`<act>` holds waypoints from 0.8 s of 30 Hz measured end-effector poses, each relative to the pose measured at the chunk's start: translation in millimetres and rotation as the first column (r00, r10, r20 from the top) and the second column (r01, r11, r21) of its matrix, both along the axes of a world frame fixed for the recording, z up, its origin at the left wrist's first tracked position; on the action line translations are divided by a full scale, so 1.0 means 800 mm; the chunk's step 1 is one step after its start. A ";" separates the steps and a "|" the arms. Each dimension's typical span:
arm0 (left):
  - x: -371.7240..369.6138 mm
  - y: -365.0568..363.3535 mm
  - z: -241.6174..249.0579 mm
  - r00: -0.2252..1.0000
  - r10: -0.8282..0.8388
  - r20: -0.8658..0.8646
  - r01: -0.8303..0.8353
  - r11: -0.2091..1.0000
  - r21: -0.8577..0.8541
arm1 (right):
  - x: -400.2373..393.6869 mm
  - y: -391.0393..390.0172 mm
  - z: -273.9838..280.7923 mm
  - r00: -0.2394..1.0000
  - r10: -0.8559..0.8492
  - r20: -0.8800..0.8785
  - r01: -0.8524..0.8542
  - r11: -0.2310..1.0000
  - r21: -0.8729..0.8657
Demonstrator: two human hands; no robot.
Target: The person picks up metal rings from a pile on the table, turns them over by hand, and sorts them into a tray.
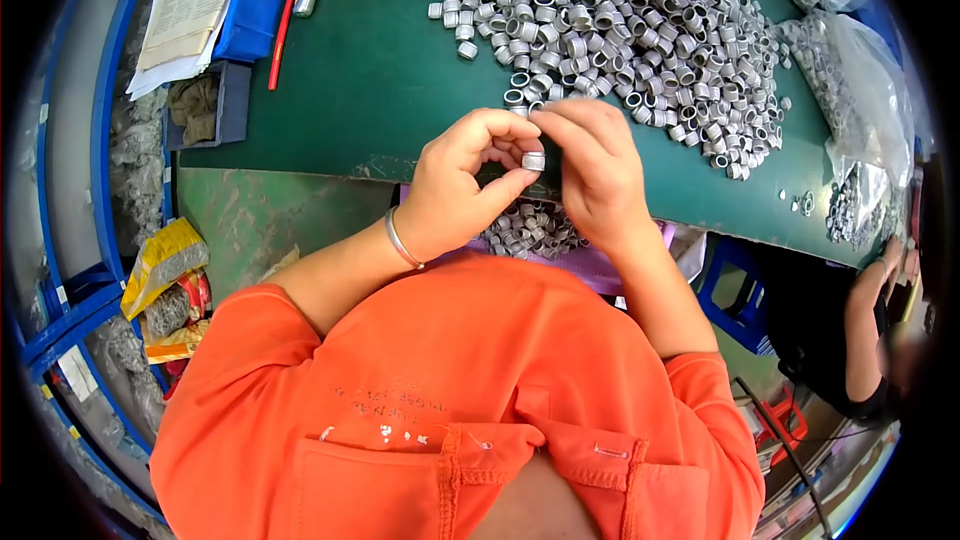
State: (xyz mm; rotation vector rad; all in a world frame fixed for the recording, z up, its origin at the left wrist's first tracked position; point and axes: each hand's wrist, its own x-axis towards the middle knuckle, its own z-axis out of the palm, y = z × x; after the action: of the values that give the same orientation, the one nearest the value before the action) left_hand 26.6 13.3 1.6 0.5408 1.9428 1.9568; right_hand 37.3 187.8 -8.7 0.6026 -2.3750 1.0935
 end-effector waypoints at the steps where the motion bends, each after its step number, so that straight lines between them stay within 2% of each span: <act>1: 0.000 -0.001 -0.002 0.990 -0.008 -0.144 -0.001 0.998 -0.067 | -0.006 -0.003 -0.002 1.000 0.008 -0.013 -0.006 0.995 0.103; 2: 0.001 -0.002 -0.002 0.989 -0.007 -0.146 -0.003 0.998 -0.069 | -0.008 -0.006 -0.004 1.000 0.009 -0.014 -0.008 0.995 0.101; 4: 0.004 -0.005 -0.001 0.960 -0.004 -0.279 -0.041 0.987 -0.156 | -0.009 -0.011 -0.009 0.999 -0.030 -0.016 0.033 0.972 0.231; 5: 0.003 -0.006 0.000 0.961 -0.002 -0.278 -0.043 0.987 -0.158 | -0.007 -0.008 -0.006 1.000 -0.020 0.024 0.014 0.974 0.227; 8: -0.005 -0.009 0.008 0.819 -0.042 -0.573 -0.084 0.978 -0.191 | 0.005 0.006 -0.008 0.998 -0.031 0.046 0.020 0.972 0.235; 9: -0.003 -0.010 0.014 0.862 -0.059 -0.504 -0.052 0.978 -0.204 | 0.009 0.011 -0.004 0.996 -0.033 0.077 0.015 0.975 0.221; 10: -0.002 -0.013 0.013 0.861 -0.063 -0.505 -0.046 0.979 -0.200 | 0.013 0.018 -0.006 0.996 -0.039 0.076 0.021 0.974 0.224; 12: -0.004 -0.018 0.010 0.879 -0.216 -0.425 0.118 0.962 -0.245 | 0.018 0.029 -0.008 0.989 -0.021 0.145 0.020 1.000 0.013; 13: -0.003 -0.023 0.011 0.886 -0.255 -0.387 0.155 0.950 -0.272 | 0.024 0.031 0.003 0.975 -0.071 0.210 0.087 0.994 -0.070; 14: -0.005 -0.026 0.011 0.885 -0.253 -0.391 0.153 0.951 -0.270 | 0.026 0.038 0.006 0.975 -0.127 0.185 0.147 0.984 -0.101; 16: -0.004 -0.033 0.009 0.858 -0.388 -0.337 0.257 0.892 -0.372 | 0.032 0.054 -0.004 0.954 -0.241 0.176 0.268 0.952 -0.148; 18: -0.004 -0.029 0.010 0.859 -0.399 -0.321 0.275 0.888 -0.369 | 0.038 0.059 -0.005 0.934 -0.279 0.222 0.307 0.946 -0.103; 20: -0.005 -0.019 0.016 0.894 -0.360 -0.267 0.241 0.888 -0.390 | 0.039 0.047 -0.002 0.924 -0.246 0.292 0.285 0.953 -0.101; 21: -0.006 -0.010 0.010 0.881 -0.304 -0.362 0.164 0.914 -0.370 | 0.037 0.041 0.000 0.930 -0.254 0.264 0.264 0.965 0.000; 22: -0.007 -0.003 0.009 0.881 -0.305 -0.362 0.165 0.915 -0.369 | 0.034 0.039 -0.002 0.942 -0.263 0.209 0.242 0.963 0.121; 24: -0.010 0.008 0.010 0.911 -0.233 -0.341 0.107 0.931 -0.348 | 0.032 0.041 -0.003 0.951 -0.253 0.176 0.228 0.962 0.151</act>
State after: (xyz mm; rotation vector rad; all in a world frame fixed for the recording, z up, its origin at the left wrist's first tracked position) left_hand 18.4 19.6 9.4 1.0169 2.2916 1.4607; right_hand 63.1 220.3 -11.2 0.2448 -2.6190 0.9321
